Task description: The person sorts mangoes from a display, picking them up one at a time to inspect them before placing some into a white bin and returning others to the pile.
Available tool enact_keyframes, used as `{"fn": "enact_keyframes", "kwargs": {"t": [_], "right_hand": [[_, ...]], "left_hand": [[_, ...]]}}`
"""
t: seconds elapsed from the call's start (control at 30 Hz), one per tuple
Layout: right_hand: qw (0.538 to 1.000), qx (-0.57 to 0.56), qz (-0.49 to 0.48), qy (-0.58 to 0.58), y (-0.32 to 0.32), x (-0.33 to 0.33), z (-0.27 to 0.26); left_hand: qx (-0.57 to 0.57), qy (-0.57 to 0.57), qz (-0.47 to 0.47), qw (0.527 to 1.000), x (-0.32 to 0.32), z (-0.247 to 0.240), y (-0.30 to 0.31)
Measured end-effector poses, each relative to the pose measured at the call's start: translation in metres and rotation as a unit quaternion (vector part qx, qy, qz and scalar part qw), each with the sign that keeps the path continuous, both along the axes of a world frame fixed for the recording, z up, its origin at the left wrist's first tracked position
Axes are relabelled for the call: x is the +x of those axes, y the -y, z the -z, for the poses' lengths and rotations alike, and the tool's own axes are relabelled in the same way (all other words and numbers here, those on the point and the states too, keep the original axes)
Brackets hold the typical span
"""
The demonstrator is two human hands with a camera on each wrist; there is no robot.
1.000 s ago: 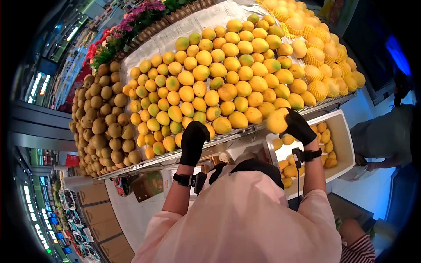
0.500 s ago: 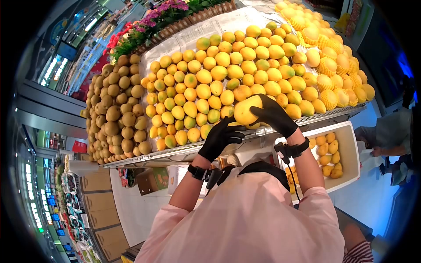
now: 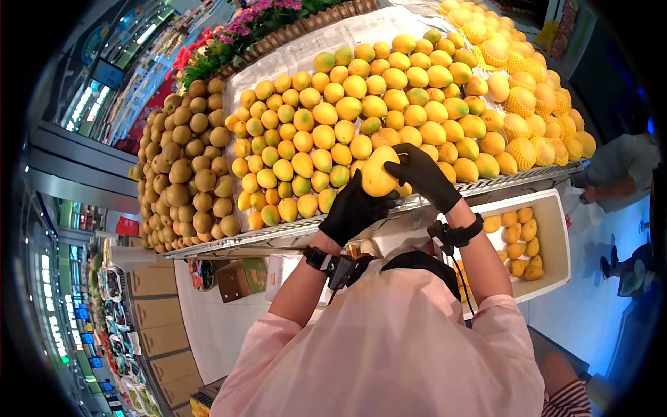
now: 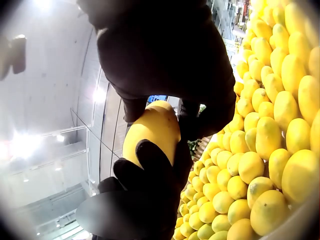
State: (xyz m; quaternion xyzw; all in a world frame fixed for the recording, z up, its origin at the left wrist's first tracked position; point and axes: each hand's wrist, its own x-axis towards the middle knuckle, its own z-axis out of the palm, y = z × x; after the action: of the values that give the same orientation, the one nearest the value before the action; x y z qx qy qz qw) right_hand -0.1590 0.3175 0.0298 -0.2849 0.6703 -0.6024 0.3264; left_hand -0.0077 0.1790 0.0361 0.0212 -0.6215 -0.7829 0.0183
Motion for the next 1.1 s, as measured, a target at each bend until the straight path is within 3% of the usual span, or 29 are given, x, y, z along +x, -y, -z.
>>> {"fn": "enact_keyframes", "kwargs": {"t": [0.03,0.1,0.17,0.27,0.3,0.43,0.53,0.87,0.97,1.1], "right_hand": [[0.999,-0.017,0.002,0.036,-0.003,0.001,-0.004],[0.993,-0.052,0.004,0.107,-0.011,0.003,-0.014],[0.995,-0.046,-0.008,0.089,-0.015,0.006,-0.019],[0.997,-0.058,-0.023,0.048,-0.016,0.009,-0.022],[0.998,-0.062,-0.022,0.025,-0.014,0.009,-0.020],[0.993,-0.114,-0.039,-0.016,-0.008,0.006,-0.008],[0.989,-0.132,-0.061,-0.023,-0.011,0.006,-0.016],[0.990,-0.113,-0.065,-0.054,-0.016,0.003,-0.026],[0.991,-0.096,-0.037,-0.090,-0.011,0.003,-0.025],[0.990,-0.087,-0.024,-0.108,-0.008,0.006,-0.026]], "left_hand": [[-0.016,-0.019,0.007,1.000,-0.003,0.004,0.002],[0.070,0.001,-0.015,0.997,-0.005,0.008,0.005],[0.269,0.079,-0.072,0.957,-0.009,0.005,0.005],[0.012,0.044,-0.175,0.983,-0.020,-0.005,0.001],[-0.169,-0.026,-0.193,0.966,-0.022,0.000,0.001],[-0.316,-0.052,-0.244,0.915,-0.020,-0.012,-0.006],[-0.286,-0.058,-0.252,0.923,-0.018,-0.015,-0.010],[-0.386,-0.129,-0.255,0.877,-0.018,-0.004,-0.007],[-0.385,-0.124,-0.258,0.877,-0.021,-0.001,-0.006],[-0.330,-0.085,-0.225,0.913,-0.022,-0.004,-0.002]]}}
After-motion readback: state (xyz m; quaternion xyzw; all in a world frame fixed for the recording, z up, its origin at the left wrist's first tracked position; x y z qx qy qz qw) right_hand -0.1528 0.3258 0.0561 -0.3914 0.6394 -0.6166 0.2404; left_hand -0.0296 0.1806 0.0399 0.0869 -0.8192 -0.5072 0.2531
